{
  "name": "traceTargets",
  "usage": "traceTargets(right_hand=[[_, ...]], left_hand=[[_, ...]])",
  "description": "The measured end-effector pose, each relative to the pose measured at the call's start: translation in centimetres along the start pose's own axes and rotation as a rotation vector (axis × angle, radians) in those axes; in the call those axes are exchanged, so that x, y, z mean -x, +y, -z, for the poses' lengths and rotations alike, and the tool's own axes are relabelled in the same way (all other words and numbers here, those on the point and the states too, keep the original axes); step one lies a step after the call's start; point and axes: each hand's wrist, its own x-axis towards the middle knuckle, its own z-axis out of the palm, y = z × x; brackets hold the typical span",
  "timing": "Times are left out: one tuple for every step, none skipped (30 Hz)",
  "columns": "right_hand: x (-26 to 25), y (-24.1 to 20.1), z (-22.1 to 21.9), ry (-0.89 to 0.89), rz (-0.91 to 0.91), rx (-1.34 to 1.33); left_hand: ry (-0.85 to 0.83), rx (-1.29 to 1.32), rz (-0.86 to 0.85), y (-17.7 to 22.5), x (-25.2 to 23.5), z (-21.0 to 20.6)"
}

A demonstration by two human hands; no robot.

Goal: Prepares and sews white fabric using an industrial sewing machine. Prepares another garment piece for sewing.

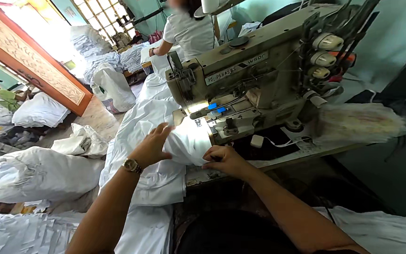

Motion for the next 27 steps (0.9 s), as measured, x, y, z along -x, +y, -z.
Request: traceTargets(right_hand=[[0.0,-0.1,0.0,0.009,0.016,-0.014],[0.0,-0.1,-0.1,0.017,0.023,-0.020],[0.0,-0.2,0.0,0.024,0.022,-0.021],[0.0,-0.2,0.0,0.028,0.015,-0.023],[0.1,-0.1,0.0,0.029,0.005,-0.023],[0.2,0.1,-0.1,0.031,-0.007,-0.022],[0.3,0.3,-0.2,0.031,-0.021,-0.017],[0.5,0.5,-0.4,0.027,-0.029,-0.010],[0.6,0.6,-0.5,0.024,-0.031,0.002],[0.6,0.6,-0.6,0.025,-0.029,0.013],[0.6,0.6,-0.6,0.028,-0.022,0.024],[0.6,0.4,-0.6,0.033,-0.018,0.032],[0.6,0.2,-0.6,0.035,-0.019,0.037],[0.6,-0.1,-0.6,0.038,-0.022,0.037],[0.6,-0.3,-0.6,0.039,-0.025,0.036],[0.7,-0.4,-0.4,0.035,-0.025,0.036],[0.7,-0.6,-0.3,0.026,-0.021,0.038],[0.6,-0.7,-0.1,0.014,-0.015,0.039],[0.4,-0.8,0.2,0.002,-0.008,0.040],[0.0,-1.0,0.6,-0.003,-0.007,0.048],[-0.5,-1.2,0.9,0.004,-0.014,0.062],[-1.3,-1.4,1.2,0.013,-0.025,0.083],[-2.1,-1.5,1.6,0.021,-0.031,0.128],[-3.1,-1.6,1.9,0.036,-0.020,0.203],[-4.0,-1.6,2.2,0.063,-0.004,0.291],[-5.0,-1.5,2.4,0.082,-0.014,0.373],[-5.8,-1.4,2.5,0.087,-0.054,0.428]], left_hand=[[-0.027,0.004,0.049,-2.1,0.5,-1.9],[-0.062,-0.024,0.105,-3.5,1.2,-3.3],[-0.086,-0.071,0.165,-4.1,2.2,-4.1],[-0.106,-0.113,0.216,-4.1,3.1,-4.2],[-0.146,-0.126,0.259,-3.7,3.9,-3.8],[-0.229,-0.120,0.302,-2.8,4.5,-3.0],[-0.329,-0.115,0.336,-1.6,4.9,-2.1],[-0.389,-0.120,0.341,-0.5,5.2,-1.4],[-0.358,-0.133,0.302,0.5,5.4,-0.8],[-0.248,-0.145,0.221,1.2,5.4,-0.3],[-0.103,-0.160,0.129,1.7,5.1,0.0],[0.042,-0.176,0.031,2.1,4.5,-0.1],[0.144,-0.194,-0.064,2.2,3.7,-0.4],[0.175,-0.199,-0.140,2.5,2.8,-0.7],[0.153,-0.201,-0.194,2.9,1.9,-1.0],[0.112,-0.198,-0.233,3.2,1.1,-1.2],[0.078,-0.181,-0.265,3.4,0.5,-1.4],[0.038,-0.139,-0.285,3.6,0.0,-1.1],[-0.007,-0.068,-0.302,3.9,-0.3,-0.3],[-0.028,0.025,-0.337,4.0,-0.4,0.8],[-0.037,0.136,-0.387,4.1,-0.5,2.1],[-0.039,0.219,-0.432,4.3,-0.3,3.4],[-0.032,0.230,-0.447,4.6,-0.2,4.7],[0.001,0.163,-0.428,4.9,0.0,5.9],[0.049,0.041,-0.379,5.2,0.1,6.9],[0.084,-0.096,-0.303,5.5,0.1,7.7],[0.113,-0.211,-0.229,5.8,0.0,8.3]])
